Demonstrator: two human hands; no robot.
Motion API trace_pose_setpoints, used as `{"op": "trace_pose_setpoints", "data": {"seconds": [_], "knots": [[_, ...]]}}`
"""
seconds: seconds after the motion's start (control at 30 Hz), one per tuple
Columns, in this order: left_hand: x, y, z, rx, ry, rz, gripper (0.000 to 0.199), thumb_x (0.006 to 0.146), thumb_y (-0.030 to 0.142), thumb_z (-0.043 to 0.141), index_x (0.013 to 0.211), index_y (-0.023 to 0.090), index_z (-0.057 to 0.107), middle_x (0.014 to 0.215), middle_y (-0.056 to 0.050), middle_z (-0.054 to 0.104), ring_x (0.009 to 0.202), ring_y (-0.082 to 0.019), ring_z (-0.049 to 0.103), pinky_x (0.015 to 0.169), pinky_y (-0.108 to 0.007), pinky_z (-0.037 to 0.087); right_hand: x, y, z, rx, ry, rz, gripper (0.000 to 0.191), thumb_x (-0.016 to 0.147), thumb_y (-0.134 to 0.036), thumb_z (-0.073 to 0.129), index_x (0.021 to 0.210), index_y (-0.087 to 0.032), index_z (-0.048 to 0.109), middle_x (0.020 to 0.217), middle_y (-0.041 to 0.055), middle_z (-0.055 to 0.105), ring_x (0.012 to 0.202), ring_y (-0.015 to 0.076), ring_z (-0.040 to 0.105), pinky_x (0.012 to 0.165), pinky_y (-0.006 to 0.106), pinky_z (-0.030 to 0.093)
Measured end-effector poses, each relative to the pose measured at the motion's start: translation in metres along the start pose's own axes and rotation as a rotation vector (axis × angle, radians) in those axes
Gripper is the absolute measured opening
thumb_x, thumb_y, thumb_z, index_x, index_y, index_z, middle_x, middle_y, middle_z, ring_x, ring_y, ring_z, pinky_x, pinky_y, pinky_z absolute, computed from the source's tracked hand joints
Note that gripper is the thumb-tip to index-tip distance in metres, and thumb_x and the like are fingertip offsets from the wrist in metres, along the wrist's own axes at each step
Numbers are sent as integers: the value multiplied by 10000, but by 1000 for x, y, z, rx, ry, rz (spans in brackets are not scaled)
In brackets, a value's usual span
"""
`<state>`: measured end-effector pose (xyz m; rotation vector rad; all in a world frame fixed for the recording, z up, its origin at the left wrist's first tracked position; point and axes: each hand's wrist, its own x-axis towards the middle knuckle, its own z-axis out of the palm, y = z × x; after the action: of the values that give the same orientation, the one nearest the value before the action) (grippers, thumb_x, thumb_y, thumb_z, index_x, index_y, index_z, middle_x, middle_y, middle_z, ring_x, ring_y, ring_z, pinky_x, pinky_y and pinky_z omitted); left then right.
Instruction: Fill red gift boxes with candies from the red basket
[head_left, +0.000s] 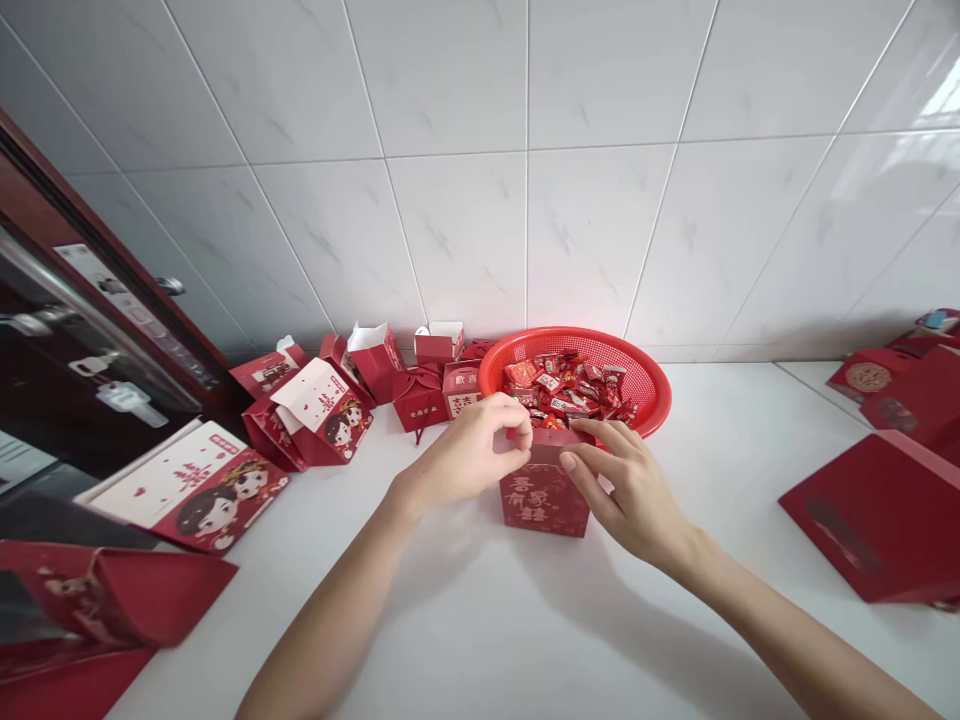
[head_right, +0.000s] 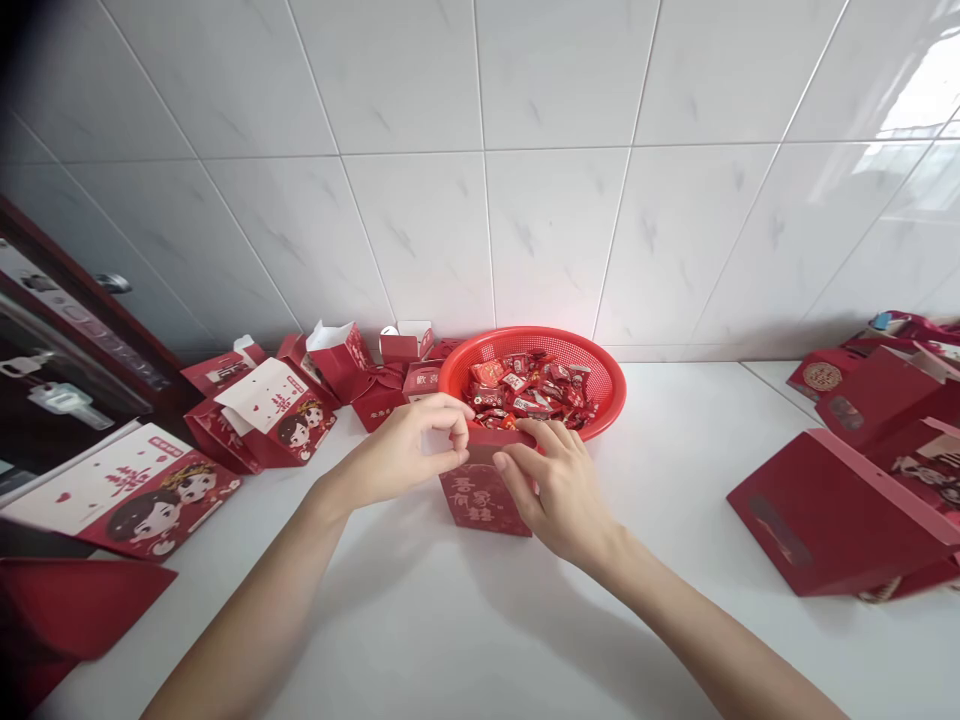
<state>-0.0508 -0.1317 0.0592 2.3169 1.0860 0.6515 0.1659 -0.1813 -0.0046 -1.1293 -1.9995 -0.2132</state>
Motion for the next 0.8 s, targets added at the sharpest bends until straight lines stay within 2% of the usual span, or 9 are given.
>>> {"op": "trace_pose_setpoints", "data": {"seconds": [0.07,0.13,0.2,0.3,0.4,0.47,0.57,0.7,0.8], "knots": [[-1,1,-1,22,-29,-16,183,882,191,582,809,242,742,1181,-24,693,1120,-225,667,908,-313,513,3,-1,-1,-30,19,12,380,1052,-277,509,769,-192,747,1151,154,738,954,280,682,788,418,560],[-2,2,-1,55,-71,-35,295,908,187,536,955,289,809,1281,-18,679,1135,-222,674,904,-308,525,6,-2,-2,-75,24,-18,330,1042,-262,518,836,-197,768,1146,152,740,971,287,682,790,411,555],[-2,2,-1,76,-108,-51,363,907,179,524,1095,305,807,1286,-21,698,1143,-225,679,918,-306,534,7,-3,-5,-110,-20,-23,279,1032,-257,524,931,-195,776,1089,140,750,932,282,689,747,388,546],[0,1,0,45,-120,-106,403,868,184,568,1200,272,779,1245,-25,751,1143,-239,693,917,-298,554,11,-5,-10,-78,-140,113,235,1016,-288,548,970,-205,763,959,86,751,760,226,689,588,311,486],[1,0,2,-39,-103,-159,400,849,210,611,1209,258,778,1233,-12,778,1120,-241,721,915,-300,569,14,-5,-13,27,-222,286,231,996,-341,582,893,-223,752,850,30,727,557,149,610,497,270,412],[1,0,3,-84,-94,-165,345,861,230,613,1150,256,800,1171,-5,802,1059,-237,747,895,-310,578,16,-4,-14,98,-223,345,239,977,-348,597,835,-226,745,787,13,709,503,130,570,494,266,406],[1,2,3,-85,-79,-154,325,850,191,586,1072,240,818,1123,-5,814,993,-234,761,842,-315,590,19,-1,-15,212,-218,390,232,936,-343,611,786,-224,744,753,24,707,525,148,601,503,274,438],[-1,1,0,-15,-74,-161,475,751,88,547,1117,245,805,1205,-3,790,966,-229,757,792,-309,594,22,2,-20,304,-263,438,172,863,-268,605,791,-219,753,848,49,763,585,174,656,545,301,502],[-2,-2,0,14,-88,-144,546,714,57,514,1122,276,803,1238,15,775,998,-227,745,818,-311,588,24,5,-26,323,-311,483,180,781,-163,582,811,-217,751,860,33,781,600,176,662,571,306,520]]}}
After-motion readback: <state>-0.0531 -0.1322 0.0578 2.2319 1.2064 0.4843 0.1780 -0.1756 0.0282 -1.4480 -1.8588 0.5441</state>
